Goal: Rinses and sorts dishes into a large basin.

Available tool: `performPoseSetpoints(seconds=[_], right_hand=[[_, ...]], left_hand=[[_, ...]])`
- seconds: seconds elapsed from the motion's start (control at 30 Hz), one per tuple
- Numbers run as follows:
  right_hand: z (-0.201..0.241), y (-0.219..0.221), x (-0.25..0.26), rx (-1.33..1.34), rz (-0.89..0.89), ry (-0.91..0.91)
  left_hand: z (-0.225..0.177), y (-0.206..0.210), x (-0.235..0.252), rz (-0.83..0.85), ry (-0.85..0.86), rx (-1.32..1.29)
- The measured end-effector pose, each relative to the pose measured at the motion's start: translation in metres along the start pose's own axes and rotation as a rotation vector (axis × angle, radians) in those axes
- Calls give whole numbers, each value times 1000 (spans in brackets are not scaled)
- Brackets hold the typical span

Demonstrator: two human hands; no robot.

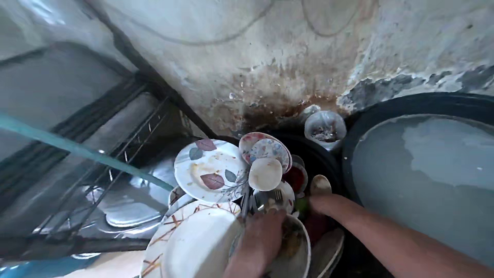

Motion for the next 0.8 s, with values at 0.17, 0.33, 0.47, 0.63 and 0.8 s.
performPoseSetpoints(seconds=[0.17,0.33,0.47,0.63,0.8], right_hand=[[-3,15,4,89,57,-37],[-6,-17,-14,267,-81,-126],[-26,-35,-26,319,-386,-195],[-13,-37,-41,230,-380,-134],[-18,-38,-41,157,-482,-137]], left_hand=[[10,-2,-7,-41,-21,-75],[16,0,3,-105,-10,-149],[42,6,-73,-704,-18,-217],[42,186,-186,-1056,-132,-572],[18,183,-126,-1344,-308,-509]])
Point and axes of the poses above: each hand's wrist, its own x-axis towards the middle knuckle, its own y-axis out of the palm, z = x × y, the point moved 7 cm from there along x, towards the middle knuckle, and after that the axes turned 5 degrees about y, right-handed, at the moved point
